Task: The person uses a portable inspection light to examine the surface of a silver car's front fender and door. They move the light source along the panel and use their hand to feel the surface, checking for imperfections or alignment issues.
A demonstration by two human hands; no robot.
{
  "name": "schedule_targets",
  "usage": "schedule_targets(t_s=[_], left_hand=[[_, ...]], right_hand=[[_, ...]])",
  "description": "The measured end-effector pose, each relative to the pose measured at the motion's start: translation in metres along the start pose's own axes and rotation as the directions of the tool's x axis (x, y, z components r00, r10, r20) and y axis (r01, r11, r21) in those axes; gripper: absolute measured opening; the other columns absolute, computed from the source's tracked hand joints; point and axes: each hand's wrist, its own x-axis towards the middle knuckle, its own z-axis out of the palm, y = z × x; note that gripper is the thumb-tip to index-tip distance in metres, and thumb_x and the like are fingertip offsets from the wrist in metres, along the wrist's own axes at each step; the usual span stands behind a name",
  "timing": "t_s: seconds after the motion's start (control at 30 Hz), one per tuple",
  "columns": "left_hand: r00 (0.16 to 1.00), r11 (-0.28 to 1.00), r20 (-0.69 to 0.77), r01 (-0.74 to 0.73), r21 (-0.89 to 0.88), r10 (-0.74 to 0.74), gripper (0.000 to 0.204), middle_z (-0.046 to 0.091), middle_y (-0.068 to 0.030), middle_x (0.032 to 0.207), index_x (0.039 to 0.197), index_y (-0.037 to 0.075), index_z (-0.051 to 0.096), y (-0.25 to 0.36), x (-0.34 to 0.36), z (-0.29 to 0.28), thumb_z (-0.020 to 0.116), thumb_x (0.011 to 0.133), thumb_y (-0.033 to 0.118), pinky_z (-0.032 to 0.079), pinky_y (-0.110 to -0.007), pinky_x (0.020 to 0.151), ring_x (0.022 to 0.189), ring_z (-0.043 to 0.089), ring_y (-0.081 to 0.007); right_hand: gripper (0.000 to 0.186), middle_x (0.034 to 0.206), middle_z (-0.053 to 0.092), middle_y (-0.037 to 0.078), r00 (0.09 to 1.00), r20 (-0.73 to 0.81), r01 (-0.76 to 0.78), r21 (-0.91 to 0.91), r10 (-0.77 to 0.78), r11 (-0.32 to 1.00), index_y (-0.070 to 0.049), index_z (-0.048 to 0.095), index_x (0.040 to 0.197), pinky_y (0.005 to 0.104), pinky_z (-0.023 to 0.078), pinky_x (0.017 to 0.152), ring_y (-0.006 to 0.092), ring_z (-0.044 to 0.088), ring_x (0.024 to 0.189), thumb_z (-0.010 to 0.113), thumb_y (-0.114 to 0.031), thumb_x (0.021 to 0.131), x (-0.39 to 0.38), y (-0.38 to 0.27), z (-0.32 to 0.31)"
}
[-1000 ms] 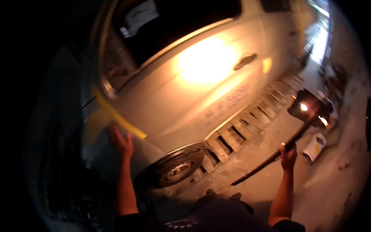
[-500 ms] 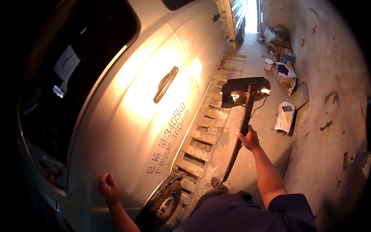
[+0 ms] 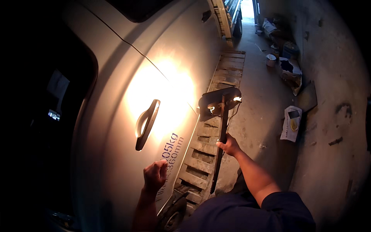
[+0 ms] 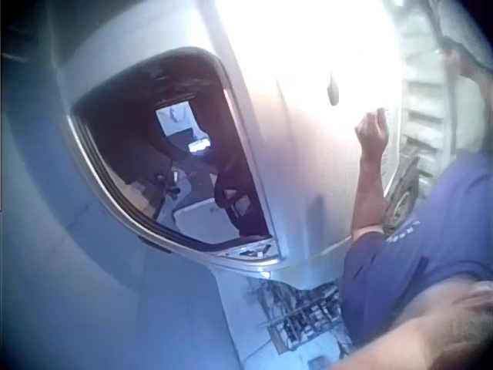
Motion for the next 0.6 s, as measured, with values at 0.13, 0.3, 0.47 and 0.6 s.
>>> schedule_targets(t_s=[0.13, 0.3, 0.47, 0.6], left_hand=[[0.964, 0.966, -0.058, 0.258, -0.016, -0.259, 0.007, 0.062, -0.012, 0.073, 0.093, 0.005, 0.06, 0.0, 0.0, 0.068, 0.066, 0.088, 0.005, 0.049, -0.035, 0.057, 0.063, 0.063, -0.0268], [0.815, 0.812, -0.014, 0.575, -0.104, -0.579, 0.007, 0.059, -0.0102, 0.07, 0.086, 0.005, 0.062, 0.031, 0.002, 0.108, 0.068, 0.087, 0.008, 0.047, -0.032, 0.056, 0.06, 0.058, -0.0214], [0.648, 0.647, -0.047, 0.748, -0.145, -0.76, 0.015, 0.058, -0.0075, 0.069, 0.081, 0.006, 0.06, 0.05, -0.008, 0.131, 0.073, 0.084, 0.013, 0.046, -0.031, 0.055, 0.057, 0.057, -0.0191], [0.582, 0.59, -0.095, 0.796, -0.14, -0.808, 0.017, 0.059, -0.0074, 0.068, 0.08, 0.007, 0.059, 0.053, -0.015, 0.137, 0.073, 0.084, 0.016, 0.047, -0.032, 0.057, 0.058, 0.058, -0.0192]], right_hand=[[0.047, 0.096, 0.066, 0.016, 0.992, 0.114, -0.062, 0.059, 0.055, 0.996, -0.003, 0.056, 0.108, 0.0396, 0.05, 0.081, 0.0318, 0.065, 0.093, 0.072, -0.035, 0.077, 0.049, 0.003, 0.0], [0.04, 0.092, 0.066, 0.012, 0.974, 0.219, -0.097, 0.168, 0.059, 0.981, -0.006, 0.056, 0.102, 0.0376, 0.05, 0.079, 0.0272, 0.065, 0.089, 0.073, -0.031, 0.077, 0.084, 0.002, 0.004], [0.029, 0.085, 0.061, 0.004, 0.941, 0.329, -0.184, 0.283, 0.085, 0.942, -0.005, 0.055, 0.096, 0.0318, 0.048, 0.074, 0.0159, 0.059, 0.079, 0.074, -0.018, 0.078, 0.108, -0.002, 0.008], [0.027, 0.084, 0.059, 0.002, 0.916, 0.389, -0.227, 0.315, 0.092, 0.921, -0.004, 0.054, 0.096, 0.03, 0.048, 0.072, 0.0136, 0.058, 0.079, 0.073, -0.014, 0.078, 0.119, 0.008, 0.015]])
